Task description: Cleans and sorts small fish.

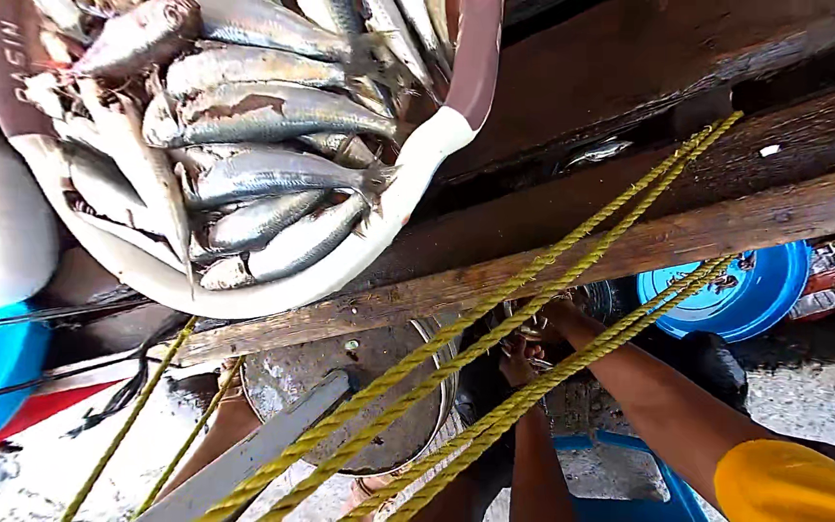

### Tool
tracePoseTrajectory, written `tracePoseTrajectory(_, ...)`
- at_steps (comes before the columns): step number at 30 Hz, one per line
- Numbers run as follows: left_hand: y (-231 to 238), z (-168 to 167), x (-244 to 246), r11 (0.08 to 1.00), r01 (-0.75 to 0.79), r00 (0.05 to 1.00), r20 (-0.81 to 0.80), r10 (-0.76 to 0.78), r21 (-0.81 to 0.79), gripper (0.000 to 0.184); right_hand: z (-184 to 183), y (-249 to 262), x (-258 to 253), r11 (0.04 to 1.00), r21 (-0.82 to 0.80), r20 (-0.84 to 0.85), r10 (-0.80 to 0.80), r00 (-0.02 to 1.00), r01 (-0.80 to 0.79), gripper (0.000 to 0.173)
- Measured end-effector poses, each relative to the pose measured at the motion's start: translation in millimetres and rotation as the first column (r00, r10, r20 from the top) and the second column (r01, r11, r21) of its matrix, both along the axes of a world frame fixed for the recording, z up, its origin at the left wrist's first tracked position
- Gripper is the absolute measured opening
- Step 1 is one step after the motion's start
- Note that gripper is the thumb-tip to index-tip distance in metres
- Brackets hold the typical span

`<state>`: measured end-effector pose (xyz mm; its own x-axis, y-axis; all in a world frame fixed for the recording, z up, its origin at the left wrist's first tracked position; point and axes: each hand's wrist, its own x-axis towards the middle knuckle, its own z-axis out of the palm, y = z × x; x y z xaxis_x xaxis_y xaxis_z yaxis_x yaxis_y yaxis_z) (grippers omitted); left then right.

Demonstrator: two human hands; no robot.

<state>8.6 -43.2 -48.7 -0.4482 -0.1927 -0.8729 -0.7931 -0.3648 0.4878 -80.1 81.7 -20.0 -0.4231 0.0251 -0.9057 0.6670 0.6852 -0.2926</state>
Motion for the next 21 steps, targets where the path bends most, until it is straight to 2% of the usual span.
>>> tracePoseTrajectory(1,12,9,-3,0.993,0.002,0.999,0.051,0.004,-0.117,0.012,-4,1,-8,1.0,0.025,0.037,-0.005,0.999,0.004,0.05)
tracePoseTrajectory(2,10,-3,10,0.993,-0.019,0.995,-0.099,0.008,-0.112,0.011,-18,0,-9,0.999,0.05,0.045,-0.005,0.999,0.003,0.053)
tracePoseTrajectory(6,14,10,3,0.991,0.027,0.993,0.12,-0.011,-0.134,0.008,-76,-13,15,0.993,0.061,-0.041,-0.096,0.994,0.099,0.067)
tracePoseTrajectory(10,12,13,4,0.981,0.03,0.988,0.153,-0.001,-0.193,0.015,-73,-19,28,0.983,-0.17,-0.057,-0.087,0.995,0.077,0.06)
tracePoseTrajectory(12,13,13,4,0.978,0.012,0.987,0.159,0.022,-0.206,0.012,-74,-12,31,0.979,-0.191,-0.049,-0.079,0.996,0.069,0.059)
tracePoseTrajectory(14,14,14,4,0.98,-0.002,0.985,0.168,0.035,-0.197,0.011,-64,1,29,0.99,-0.111,-0.111,-0.098,0.989,0.086,0.043)
tracePoseTrajectory(15,15,14,5,0.981,-0.005,0.985,0.168,0.038,-0.192,0.012,-57,9,26,0.994,-0.042,-0.121,-0.107,0.987,0.102,0.04)
tracePoseTrajectory(17,17,14,7,0.983,-0.009,0.984,0.171,0.042,-0.186,0.012,-51,22,23,0.987,0.091,-0.138,-0.118,0.983,0.131,0.049)
tracePoseTrajectory(19,18,14,9,0.984,-0.011,0.985,0.168,0.041,-0.176,0.011,-83,28,31,0.982,0.136,-0.206,-0.099,0.973,0.129,0.056)
tracePoseTrajectory(21,18,13,9,0.985,-0.014,0.987,0.157,0.041,-0.17,0.01,-108,28,30,0.991,0.111,-0.155,-0.055,0.986,0.073,0.058)
